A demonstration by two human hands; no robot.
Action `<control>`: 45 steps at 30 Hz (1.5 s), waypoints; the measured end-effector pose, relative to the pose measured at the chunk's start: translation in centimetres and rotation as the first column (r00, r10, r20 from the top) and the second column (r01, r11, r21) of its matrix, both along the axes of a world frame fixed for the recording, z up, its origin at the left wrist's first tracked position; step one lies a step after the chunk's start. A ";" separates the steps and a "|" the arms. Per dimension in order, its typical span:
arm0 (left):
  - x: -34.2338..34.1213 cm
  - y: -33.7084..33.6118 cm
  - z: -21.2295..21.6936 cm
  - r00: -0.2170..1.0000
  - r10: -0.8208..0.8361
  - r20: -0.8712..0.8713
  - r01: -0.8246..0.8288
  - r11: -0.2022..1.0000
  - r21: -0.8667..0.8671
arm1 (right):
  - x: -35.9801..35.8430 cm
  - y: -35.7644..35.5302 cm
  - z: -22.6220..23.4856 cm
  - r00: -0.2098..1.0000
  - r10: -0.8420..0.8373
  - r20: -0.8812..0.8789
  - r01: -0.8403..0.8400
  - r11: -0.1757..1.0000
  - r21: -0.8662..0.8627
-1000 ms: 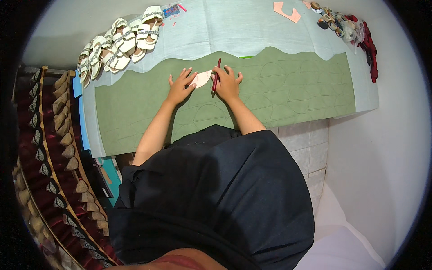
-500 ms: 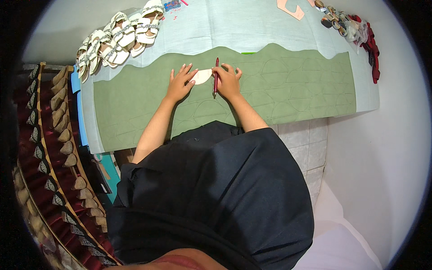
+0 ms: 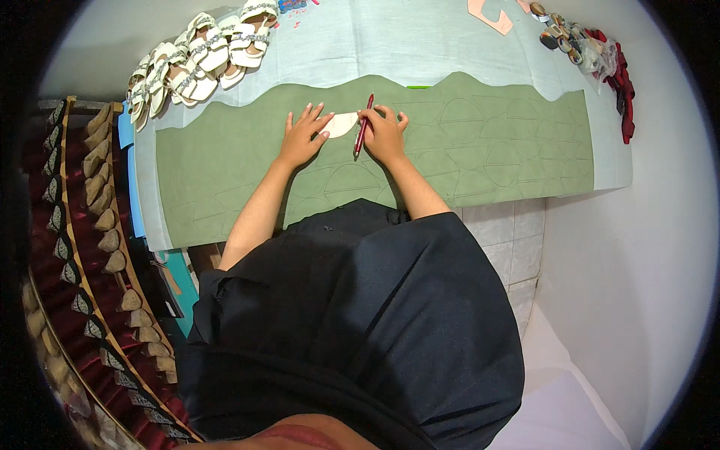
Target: The person uses a red pen to trace the outline of a white curved template onto a large piece of green fabric laid out on a table. The person repeatedly repositions the template and traces its shape multiple times across the fabric surface.
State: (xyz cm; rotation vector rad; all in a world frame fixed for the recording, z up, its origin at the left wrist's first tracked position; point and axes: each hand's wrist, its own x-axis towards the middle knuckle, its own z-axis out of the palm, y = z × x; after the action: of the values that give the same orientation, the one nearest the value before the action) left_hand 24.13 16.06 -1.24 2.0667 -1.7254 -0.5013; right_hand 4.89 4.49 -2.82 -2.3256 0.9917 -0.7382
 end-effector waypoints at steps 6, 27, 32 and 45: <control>-0.1 0.0 0.0 1.000 0.004 0.022 -0.004 1.000 0.003 | -0.1 0.1 0.4 1.000 -0.002 -0.025 0.003 1.000 0.010; -6.8 2.9 0.3 0.954 0.135 0.267 -0.066 0.965 -0.253 | 2.3 0.1 -0.2 0.983 -0.164 0.080 0.156 0.983 0.095; -6.2 2.9 1.1 0.963 0.110 0.245 -0.069 0.983 -0.169 | 7.2 1.8 3.2 0.984 -0.050 0.170 0.001 0.960 0.280; -6.0 3.0 0.5 0.952 0.117 0.283 -0.067 0.982 -0.178 | 8.8 1.1 0.8 0.996 0.030 0.088 -0.053 0.961 0.270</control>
State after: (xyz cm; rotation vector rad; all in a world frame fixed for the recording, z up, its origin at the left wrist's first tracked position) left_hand 18.11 19.05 -0.73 2.1703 -1.7490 -0.0184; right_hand 13.73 5.55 -2.05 -2.0557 0.9409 -0.6326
